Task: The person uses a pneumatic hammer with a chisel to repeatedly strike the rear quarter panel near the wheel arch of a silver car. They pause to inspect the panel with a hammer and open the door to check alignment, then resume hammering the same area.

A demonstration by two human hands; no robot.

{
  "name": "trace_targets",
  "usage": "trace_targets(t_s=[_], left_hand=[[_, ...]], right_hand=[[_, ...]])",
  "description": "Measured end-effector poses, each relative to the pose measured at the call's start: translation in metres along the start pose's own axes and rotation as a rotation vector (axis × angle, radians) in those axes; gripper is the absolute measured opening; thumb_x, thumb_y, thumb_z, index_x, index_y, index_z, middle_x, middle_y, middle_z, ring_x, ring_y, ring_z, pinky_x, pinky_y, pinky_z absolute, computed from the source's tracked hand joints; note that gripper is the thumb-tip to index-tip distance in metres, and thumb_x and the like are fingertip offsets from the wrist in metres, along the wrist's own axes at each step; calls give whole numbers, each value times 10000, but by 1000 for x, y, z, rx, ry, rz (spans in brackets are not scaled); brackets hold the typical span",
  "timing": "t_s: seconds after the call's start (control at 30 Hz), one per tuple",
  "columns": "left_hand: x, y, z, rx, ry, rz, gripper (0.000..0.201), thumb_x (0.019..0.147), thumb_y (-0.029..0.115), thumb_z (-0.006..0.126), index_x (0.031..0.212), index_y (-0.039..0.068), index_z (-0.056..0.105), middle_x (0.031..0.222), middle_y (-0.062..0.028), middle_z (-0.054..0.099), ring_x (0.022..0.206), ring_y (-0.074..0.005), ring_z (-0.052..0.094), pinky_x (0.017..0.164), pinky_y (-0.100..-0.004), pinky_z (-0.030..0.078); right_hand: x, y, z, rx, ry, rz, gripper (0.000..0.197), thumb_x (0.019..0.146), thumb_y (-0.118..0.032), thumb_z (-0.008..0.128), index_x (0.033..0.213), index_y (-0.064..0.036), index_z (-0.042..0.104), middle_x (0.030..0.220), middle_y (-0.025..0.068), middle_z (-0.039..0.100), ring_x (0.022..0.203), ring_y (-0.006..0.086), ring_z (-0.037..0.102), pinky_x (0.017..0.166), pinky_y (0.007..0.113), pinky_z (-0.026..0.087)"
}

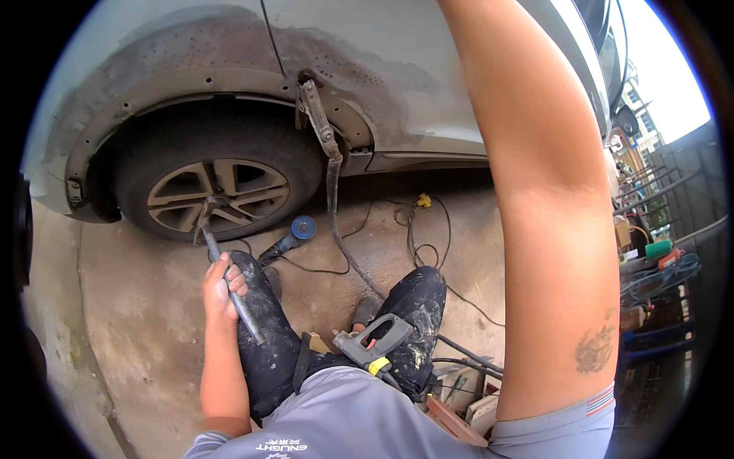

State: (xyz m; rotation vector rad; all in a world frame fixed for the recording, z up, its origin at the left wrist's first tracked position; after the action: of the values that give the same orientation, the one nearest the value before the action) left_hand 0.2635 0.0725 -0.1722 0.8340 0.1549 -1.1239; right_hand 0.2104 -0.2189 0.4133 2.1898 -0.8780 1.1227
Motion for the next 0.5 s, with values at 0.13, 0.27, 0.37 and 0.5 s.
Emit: trace_targets(t_s=[0.13,0.27,0.37,0.5], left_hand=[[11,-18,9,3,-65,-14,185,1013,214,634,922,125,500,689,-5,495,526,-125,460,471,-298,382],[-12,8,-9,136,66,234,181,1014,199,625,961,103,480,686,-29,495,502,-162,487,459,-333,434],[-28,-13,16,316,-11,413,192,1016,209,646,1013,79,505,722,-33,549,541,-148,539,508,-315,482],[-78,-31,57,635,-188,592,205,1014,203,680,1018,41,555,784,-38,608,711,-118,610,641,-298,508]], right_hand=[[-16,13,-7,44,-46,42,600,885,-128,601,1463,-7,497,1504,269,502,1391,352,506,1178,460,382],[-189,-82,9,410,-86,-239,647,908,-292,666,1399,90,487,1369,356,551,1282,452,553,1107,510,444],[-433,-124,26,984,-1139,26,969,929,-495,719,1546,111,282,1576,387,315,1503,470,317,1248,478,273],[-611,-152,-9,1881,-1463,1001,668,924,-259,767,1439,24,449,1115,143,624,875,189,666,732,355,581]])
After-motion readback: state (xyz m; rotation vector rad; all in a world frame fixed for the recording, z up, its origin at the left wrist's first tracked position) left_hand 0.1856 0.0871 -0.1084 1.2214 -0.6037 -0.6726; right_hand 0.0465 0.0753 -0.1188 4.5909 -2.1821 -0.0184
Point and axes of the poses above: each hand's wrist, its own x-axis towards the middle knuckle, its own z-axis out of the palm, y = z × x, the point moved 9 cm from there along x, towards the middle knuckle
